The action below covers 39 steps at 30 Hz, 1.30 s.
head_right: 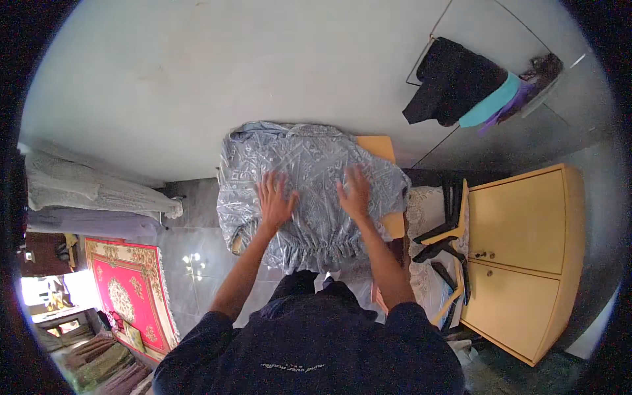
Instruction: Organizing dresses by placing them on hangers and arranging them on a clothing rack.
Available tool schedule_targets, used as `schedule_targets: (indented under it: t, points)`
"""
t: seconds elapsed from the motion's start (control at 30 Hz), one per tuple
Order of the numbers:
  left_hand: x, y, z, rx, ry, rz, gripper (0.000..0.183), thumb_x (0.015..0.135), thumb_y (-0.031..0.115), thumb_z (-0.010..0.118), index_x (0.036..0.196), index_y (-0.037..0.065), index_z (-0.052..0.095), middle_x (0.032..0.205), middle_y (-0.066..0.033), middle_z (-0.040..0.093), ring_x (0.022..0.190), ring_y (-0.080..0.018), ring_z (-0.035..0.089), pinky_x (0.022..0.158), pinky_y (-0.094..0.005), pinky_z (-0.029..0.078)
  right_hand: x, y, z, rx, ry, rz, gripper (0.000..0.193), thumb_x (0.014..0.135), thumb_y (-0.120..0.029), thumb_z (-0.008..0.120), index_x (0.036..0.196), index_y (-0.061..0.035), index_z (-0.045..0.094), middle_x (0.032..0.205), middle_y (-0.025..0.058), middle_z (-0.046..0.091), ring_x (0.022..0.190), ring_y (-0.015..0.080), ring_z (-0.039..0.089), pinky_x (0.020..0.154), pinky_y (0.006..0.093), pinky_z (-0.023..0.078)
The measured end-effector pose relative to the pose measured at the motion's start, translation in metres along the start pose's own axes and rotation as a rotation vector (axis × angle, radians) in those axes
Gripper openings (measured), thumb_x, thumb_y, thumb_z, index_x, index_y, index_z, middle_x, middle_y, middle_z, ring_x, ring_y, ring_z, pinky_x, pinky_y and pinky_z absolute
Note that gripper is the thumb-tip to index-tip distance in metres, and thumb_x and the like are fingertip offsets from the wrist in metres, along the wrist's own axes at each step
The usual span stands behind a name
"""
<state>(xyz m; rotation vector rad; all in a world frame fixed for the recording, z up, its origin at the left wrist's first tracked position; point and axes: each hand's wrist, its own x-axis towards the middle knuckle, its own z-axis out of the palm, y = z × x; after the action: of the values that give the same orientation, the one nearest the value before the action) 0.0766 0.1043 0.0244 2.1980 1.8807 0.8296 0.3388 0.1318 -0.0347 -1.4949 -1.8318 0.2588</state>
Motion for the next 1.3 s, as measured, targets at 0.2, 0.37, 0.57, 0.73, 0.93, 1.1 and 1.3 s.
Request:
schedule_targets:
  t: [0.2,0.37,0.57,0.73,0.93,1.1,1.3]
  points:
    - [-0.024,-0.050,0.018,0.090,-0.229,-0.113,0.079,0.087,0.058,0.055,0.151,0.021,0.030,0.159,-0.0195,0.014,0.146,-0.0429,0.008,0.114,-0.0637,0.008,-0.032,0.060,-0.010,-0.207,-0.348,0.100,0.060,0.097,-0.039,0.050,0.151,-0.0203,0.031,0.157,0.0149,0.024,0.144,0.0355,0.023,0.112,0.0638,0.014]
    - [-0.016,-0.018,0.025,0.044,-0.168,-0.279,0.069,0.085,0.048,0.062,0.138,0.008,0.043,0.152,-0.0246,0.024,0.145,-0.0447,0.010,0.113,-0.0637,0.009,-0.038,0.055,-0.004,-0.297,-0.042,0.350,0.063,0.095,-0.044,0.054,0.145,-0.0084,0.040,0.152,0.0229,0.030,0.142,0.0420,0.026,0.110,0.0659,0.014]
    - [0.059,0.013,0.066,0.057,-0.087,0.084,0.058,0.090,0.042,0.058,0.142,0.018,0.046,0.158,-0.0149,0.021,0.146,-0.0413,0.013,0.116,-0.0596,0.009,0.016,-0.006,0.041,0.045,-0.175,-0.044,0.054,0.096,-0.039,0.052,0.142,-0.0131,0.045,0.152,0.0186,0.033,0.141,0.0382,0.029,0.111,0.0606,0.021]
    - [0.048,-0.049,0.079,0.175,-0.180,-0.005,0.063,0.093,0.049,0.050,0.148,0.019,0.040,0.159,-0.0151,0.020,0.147,-0.0390,0.011,0.117,-0.0580,0.004,0.012,0.019,0.014,-0.037,-0.396,-0.130,0.053,0.095,-0.035,0.055,0.145,-0.0217,0.043,0.154,0.0112,0.032,0.143,0.0317,0.028,0.112,0.0560,0.024]
    - [0.060,-0.021,0.100,0.177,-0.159,0.029,0.064,0.093,0.049,0.049,0.149,0.021,0.037,0.159,-0.0138,0.020,0.147,-0.0391,0.011,0.117,-0.0572,0.004,-0.049,0.217,-0.077,-0.540,-0.005,0.642,0.056,0.100,-0.041,0.042,0.147,-0.0116,0.036,0.155,0.0171,0.027,0.144,0.0389,0.021,0.108,0.0664,0.018]
    - [0.049,-0.020,0.106,0.239,-0.164,0.013,0.065,0.093,0.049,0.050,0.149,0.021,0.036,0.159,-0.0136,0.021,0.147,-0.0389,0.012,0.117,-0.0575,0.004,-0.028,0.166,-0.049,-0.219,0.269,0.281,0.058,0.100,-0.039,0.046,0.145,-0.0039,0.037,0.155,0.0211,0.026,0.141,0.0424,0.028,0.113,0.0598,0.018]
    - [0.041,-0.024,0.106,0.251,-0.137,-0.004,0.062,0.092,0.047,0.053,0.148,0.022,0.039,0.158,-0.0123,0.024,0.146,-0.0387,0.014,0.117,-0.0572,0.005,-0.033,0.131,-0.045,-0.247,-0.304,0.022,0.047,0.098,-0.036,0.049,0.143,-0.0235,0.044,0.154,0.0136,0.031,0.141,0.0370,0.030,0.110,0.0618,0.022]
